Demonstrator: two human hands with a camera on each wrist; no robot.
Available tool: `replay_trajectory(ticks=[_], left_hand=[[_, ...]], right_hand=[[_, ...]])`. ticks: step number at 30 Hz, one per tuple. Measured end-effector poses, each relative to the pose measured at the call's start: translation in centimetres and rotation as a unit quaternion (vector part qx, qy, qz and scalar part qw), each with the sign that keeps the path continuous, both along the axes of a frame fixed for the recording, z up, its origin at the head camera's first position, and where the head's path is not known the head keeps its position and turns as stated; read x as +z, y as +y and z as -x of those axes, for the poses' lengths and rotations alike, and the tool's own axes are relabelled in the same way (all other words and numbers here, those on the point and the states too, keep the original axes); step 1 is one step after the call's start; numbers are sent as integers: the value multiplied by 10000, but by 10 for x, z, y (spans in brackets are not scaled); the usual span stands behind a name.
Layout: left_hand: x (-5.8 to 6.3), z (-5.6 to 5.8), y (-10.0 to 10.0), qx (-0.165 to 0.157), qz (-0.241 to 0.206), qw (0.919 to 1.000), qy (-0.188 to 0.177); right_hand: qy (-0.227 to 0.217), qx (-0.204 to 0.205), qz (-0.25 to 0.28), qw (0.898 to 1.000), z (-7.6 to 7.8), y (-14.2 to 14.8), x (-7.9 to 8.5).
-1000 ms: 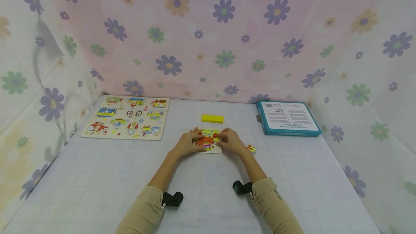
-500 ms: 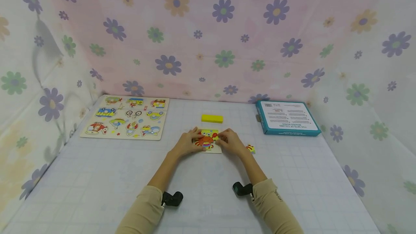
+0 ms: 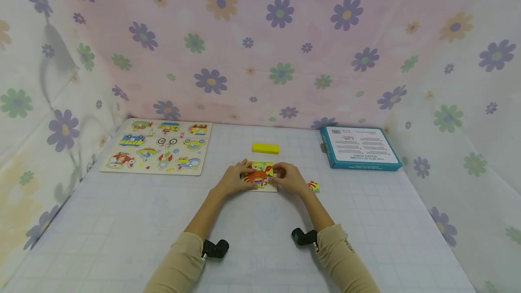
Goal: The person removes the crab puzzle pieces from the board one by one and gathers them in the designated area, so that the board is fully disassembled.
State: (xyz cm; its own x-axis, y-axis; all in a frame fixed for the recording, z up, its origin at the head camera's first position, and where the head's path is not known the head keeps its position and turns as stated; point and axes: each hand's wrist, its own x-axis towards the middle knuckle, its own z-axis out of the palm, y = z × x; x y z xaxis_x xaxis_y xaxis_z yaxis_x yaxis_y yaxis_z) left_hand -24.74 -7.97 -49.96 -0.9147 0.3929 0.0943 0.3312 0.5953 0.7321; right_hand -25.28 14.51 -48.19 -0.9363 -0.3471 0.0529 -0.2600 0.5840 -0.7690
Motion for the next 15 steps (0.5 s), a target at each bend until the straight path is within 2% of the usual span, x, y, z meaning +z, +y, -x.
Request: replay_trajectory(ticks=[3,11,15], left_hand=[[1,0,-1,6,2,10000,39],[2,-1,0,-46,37,10000,43],[2,-1,-1,-33,9,10000,40]], right_hand=[[-143,-75,199,9997,1,-2,0],[-233,-77,148,9996,5,-3,-1],[-129,-8,229,9997,6,-2,-2]])
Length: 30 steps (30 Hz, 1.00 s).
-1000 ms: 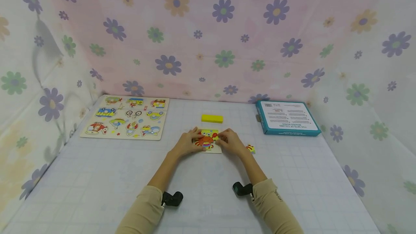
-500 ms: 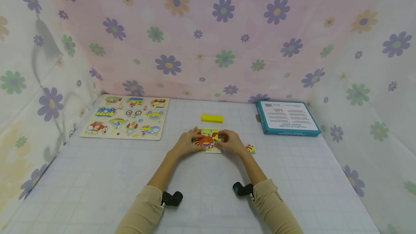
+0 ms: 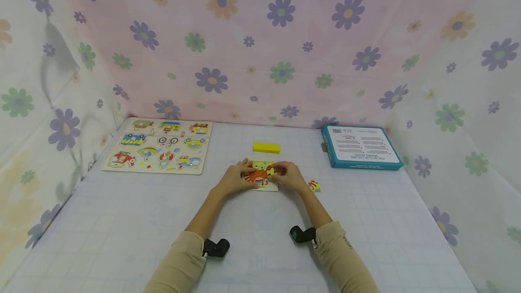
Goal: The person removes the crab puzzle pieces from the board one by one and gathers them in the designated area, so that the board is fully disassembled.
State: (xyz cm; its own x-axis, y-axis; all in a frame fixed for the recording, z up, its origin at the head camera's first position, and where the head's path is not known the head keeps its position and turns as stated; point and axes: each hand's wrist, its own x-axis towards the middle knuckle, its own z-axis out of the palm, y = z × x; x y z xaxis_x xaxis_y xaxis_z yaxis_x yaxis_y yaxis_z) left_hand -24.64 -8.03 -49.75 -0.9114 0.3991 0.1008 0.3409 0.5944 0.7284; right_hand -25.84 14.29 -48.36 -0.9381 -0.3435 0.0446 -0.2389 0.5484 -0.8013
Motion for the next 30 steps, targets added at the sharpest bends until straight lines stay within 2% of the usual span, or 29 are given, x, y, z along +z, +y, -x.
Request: replay_trajectory(ticks=[8,19,26,30], left_hand=[[-1,1,0,-31,-6,10000,5],[-1,1,1,15,80,9999,-114],[-1,0,1,48,131,9999,-1],[-2,0,2,52,127,9999,54]], right_hand=[[262,-92,79,9996,-2,0,0],[191,72,-495,9986,-3,2,4],[813,255,-800,9931,-5,-2,3],[978,215,-700,9925,-6,-2,2]])
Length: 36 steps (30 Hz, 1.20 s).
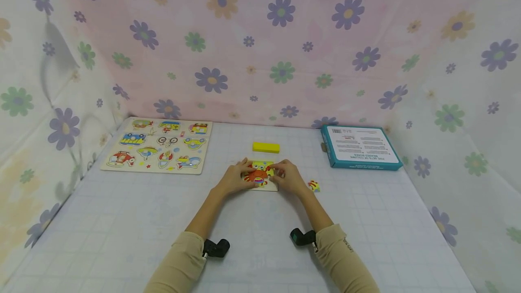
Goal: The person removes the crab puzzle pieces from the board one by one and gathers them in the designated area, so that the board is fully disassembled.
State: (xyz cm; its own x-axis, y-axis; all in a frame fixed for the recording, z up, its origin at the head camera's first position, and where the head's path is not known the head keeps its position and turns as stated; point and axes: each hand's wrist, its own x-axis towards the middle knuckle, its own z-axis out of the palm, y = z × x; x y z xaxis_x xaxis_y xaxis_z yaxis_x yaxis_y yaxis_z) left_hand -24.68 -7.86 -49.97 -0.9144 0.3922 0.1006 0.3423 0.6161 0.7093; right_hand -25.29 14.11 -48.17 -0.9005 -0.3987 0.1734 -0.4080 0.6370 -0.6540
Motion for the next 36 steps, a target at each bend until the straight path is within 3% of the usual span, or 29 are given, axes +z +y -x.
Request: replay_trajectory(ticks=[15,22,28,36], left_hand=[[0,1,-1,56,1,9999,-162],[0,-1,-1,3,-78,9997,-215],[1,-2,-1,38,-86,9996,-268],[1,-1,-1,59,-202,9995,-251]], right_hand=[[91,-247,376,9989,-2,10,3],[-95,-617,203,9978,-1,61,9],[-659,-979,243,9927,-7,106,8],[-773,-1165,-115,9901,-9,131,5]])
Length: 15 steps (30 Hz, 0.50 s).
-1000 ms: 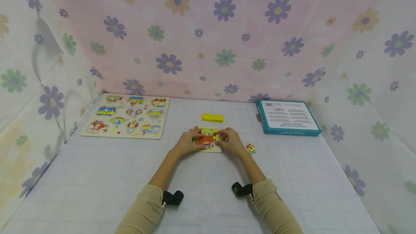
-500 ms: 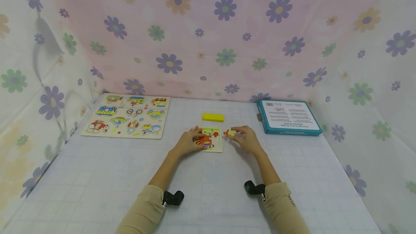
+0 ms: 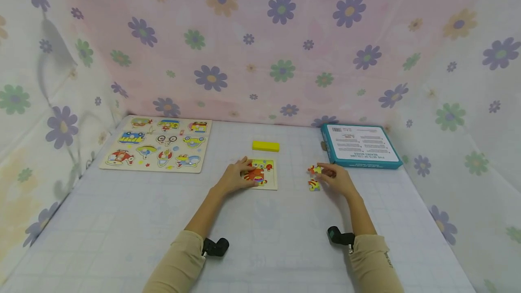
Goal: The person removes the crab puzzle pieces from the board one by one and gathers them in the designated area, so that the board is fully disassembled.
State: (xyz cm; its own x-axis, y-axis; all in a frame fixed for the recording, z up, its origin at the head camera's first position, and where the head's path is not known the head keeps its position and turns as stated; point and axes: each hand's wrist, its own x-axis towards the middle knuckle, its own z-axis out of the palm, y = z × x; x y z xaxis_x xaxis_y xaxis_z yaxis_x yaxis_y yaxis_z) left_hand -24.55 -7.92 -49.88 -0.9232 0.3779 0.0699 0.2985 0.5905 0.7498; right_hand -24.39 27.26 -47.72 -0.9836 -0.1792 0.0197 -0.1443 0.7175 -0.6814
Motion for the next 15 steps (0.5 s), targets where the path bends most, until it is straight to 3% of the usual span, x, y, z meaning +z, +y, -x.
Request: replay_trajectory(ticks=[15], left_hand=[[-1,0,0,32,-58,10000,-29]], right_hand=[[57,209,-636,9977,7,-7,-2]])
